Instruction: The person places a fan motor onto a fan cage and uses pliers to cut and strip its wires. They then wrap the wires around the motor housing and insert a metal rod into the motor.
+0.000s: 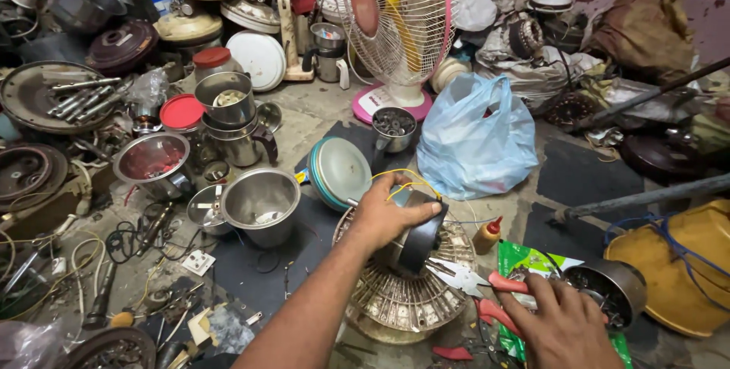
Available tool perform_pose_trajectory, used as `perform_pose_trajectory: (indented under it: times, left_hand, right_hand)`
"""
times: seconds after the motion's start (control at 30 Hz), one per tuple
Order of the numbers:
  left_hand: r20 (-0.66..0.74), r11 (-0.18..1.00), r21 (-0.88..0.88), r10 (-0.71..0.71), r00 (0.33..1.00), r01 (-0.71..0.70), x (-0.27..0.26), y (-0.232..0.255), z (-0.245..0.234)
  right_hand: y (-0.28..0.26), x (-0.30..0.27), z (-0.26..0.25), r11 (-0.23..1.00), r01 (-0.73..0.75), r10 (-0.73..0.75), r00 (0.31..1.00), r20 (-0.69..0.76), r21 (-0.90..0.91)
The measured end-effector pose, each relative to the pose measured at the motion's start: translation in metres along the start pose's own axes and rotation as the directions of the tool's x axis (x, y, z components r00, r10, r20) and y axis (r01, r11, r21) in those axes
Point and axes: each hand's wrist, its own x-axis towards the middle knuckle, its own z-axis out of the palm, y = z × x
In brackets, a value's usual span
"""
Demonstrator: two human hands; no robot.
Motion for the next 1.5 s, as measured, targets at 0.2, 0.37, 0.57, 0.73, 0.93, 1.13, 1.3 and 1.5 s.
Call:
perform_pose_trajectory:
  times: [0.2, 0.37, 0.57, 0.73, 0.93, 1.13, 1.3, 1.5]
  left_hand:
    - [-0.01, 1.0, 0.016, 0.014, 1.0, -0.014, 0.0, -0.001, 0.002]
    - [-0.016, 0.999, 0.037, -0.003, 1.0, 0.003, -0.001, -0.002, 0.0]
    - [0.017, 0.999, 0.027, -0.029, 0.999, 0.028, -0.001, 0.001, -0.001]
    - [-0.01, 0.999, 0.028, -0.015, 1.0, 0.015, 0.0, -0.001, -0.001]
    - [0.002, 0.999, -0.019, -0.027, 1.0, 0.027, -0.003, 0.004, -0.001]
    - [0.04, 0.999, -0.006, -0.045, 0.998, 0.045, -0.005, 0.007, -0.004]
    - [0.043, 0.999, -0.016, -0.043, 0.998, 0.044, -0.002, 0.0, -0.002]
    - [0.004, 0.978, -0.021, 0.207, 0.978, -0.207, -0.011, -0.021, -0.007]
  right_hand:
    - [0.017, 0.012, -0.002, 0.851, -0.123, -0.098, 0.917, 0.386, 0.51]
    - [0.003, -0.005, 0.019, 0.997, -0.044, 0.037, 0.991, 0.129, 0.056]
    - [0.025, 0.006, 0.013, 0.901, -0.089, -0.128, 0.881, 0.455, 0.426]
    - [0.0, 0.008, -0.001, 0.993, -0.034, 0.017, 0.989, 0.148, 0.11]
    - [-0.017, 0.012, -0.027, 0.992, -0.097, 0.11, 0.98, 0.166, -0.084]
    - [0.005, 0.01, 0.005, 0.986, -0.156, 0.097, 0.837, 0.539, 0.064]
    - [0.035, -0.003, 0.062, 0.917, -0.226, -0.006, 0.816, 0.578, 0.328]
    - [0.067, -0.041, 0.142, 0.981, -0.05, -0.058, 0.848, 0.527, 0.187]
